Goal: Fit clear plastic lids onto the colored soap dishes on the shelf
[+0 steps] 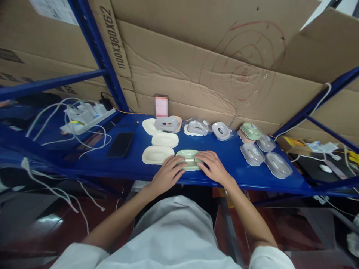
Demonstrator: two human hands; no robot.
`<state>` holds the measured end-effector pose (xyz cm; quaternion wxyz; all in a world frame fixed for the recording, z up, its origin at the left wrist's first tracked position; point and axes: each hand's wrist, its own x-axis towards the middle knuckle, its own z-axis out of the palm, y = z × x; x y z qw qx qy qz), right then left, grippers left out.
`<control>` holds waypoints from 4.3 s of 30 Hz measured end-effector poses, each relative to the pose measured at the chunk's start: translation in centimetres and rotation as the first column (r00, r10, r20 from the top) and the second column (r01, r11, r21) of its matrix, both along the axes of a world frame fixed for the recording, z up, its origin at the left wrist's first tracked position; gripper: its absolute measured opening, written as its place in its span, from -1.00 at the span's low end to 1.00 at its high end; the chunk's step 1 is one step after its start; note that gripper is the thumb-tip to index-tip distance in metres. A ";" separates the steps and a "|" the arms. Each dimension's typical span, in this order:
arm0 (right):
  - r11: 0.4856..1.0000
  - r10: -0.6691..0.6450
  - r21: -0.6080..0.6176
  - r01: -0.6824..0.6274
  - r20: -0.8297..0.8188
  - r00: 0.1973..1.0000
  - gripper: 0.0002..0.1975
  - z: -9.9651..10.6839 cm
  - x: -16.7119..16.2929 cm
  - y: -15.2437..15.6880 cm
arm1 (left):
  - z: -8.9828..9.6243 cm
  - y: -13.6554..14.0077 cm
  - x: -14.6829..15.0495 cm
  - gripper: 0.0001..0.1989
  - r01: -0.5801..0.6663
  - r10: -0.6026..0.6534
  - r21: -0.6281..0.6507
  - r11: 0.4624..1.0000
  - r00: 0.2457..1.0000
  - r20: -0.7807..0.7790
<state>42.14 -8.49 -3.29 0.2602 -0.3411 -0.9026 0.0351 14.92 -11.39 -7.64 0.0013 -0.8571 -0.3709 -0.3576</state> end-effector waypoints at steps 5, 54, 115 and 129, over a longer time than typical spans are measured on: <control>0.999 0.038 -0.004 -0.038 0.037 0.999 -0.66 -1.6 -1.2 -0.4 | 1.3 -0.5 -2.5 -0.50 -0.252 0.249 -0.041 0.967 0.966 -0.072; 0.754 -0.657 -0.031 0.657 -0.040 0.753 -0.25 -0.6 -1.6 16.0 | 1.1 1.1 -3.0 -0.69 -0.075 0.062 -0.082 0.994 0.985 -0.159; 0.706 -0.607 0.285 0.648 -0.229 0.761 -0.33 0.6 10.7 -0.4 | 0.7 1.3 -2.9 -0.55 -0.136 0.131 -0.118 0.984 0.990 -0.055; 0.252 -0.934 0.179 0.951 -0.211 0.287 -0.22 -1.0 18.6 3.6 | 0.7 1.3 -2.7 -0.59 -0.171 0.164 -0.081 0.982 0.983 -0.085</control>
